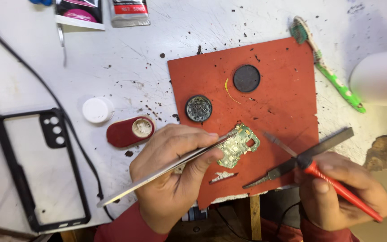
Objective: The person solders components onto a small circuit board using a soldering iron and wire, while holding the board with tweezers on a red work mat.
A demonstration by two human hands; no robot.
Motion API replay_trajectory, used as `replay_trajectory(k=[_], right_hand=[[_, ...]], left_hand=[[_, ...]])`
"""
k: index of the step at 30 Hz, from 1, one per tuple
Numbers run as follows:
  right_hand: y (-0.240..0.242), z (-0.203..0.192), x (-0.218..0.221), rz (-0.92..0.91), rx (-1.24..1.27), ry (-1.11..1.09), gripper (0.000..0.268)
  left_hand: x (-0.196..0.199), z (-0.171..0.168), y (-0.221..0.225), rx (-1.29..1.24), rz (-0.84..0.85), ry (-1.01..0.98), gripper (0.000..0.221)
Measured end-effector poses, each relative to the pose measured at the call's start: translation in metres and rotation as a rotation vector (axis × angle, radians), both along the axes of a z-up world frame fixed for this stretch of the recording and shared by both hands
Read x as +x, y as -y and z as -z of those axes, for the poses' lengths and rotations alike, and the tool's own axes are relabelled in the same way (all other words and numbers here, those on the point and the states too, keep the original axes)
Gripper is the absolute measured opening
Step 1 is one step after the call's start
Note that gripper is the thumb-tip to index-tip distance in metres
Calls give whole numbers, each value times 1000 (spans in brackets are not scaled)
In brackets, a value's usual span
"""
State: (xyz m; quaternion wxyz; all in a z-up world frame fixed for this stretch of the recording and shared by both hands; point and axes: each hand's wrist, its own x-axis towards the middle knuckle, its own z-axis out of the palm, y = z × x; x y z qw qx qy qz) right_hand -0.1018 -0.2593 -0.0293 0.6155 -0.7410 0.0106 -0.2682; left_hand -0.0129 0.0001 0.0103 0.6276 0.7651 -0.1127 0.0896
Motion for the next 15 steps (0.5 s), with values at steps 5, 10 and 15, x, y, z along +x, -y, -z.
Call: replay_trajectory(k=[5,10,15], right_hand=[[9,-35,5,-122,-268,-389,17],[31,-30,3,-226,-497,-459,21],[63,-12,-1,-440,-461,-406,23]], left_hand=[[1,-2,8,33,-33,-189,22],[5,-1,16,108,-64,-214,20],[4,0,20,28,-29,-352,15]])
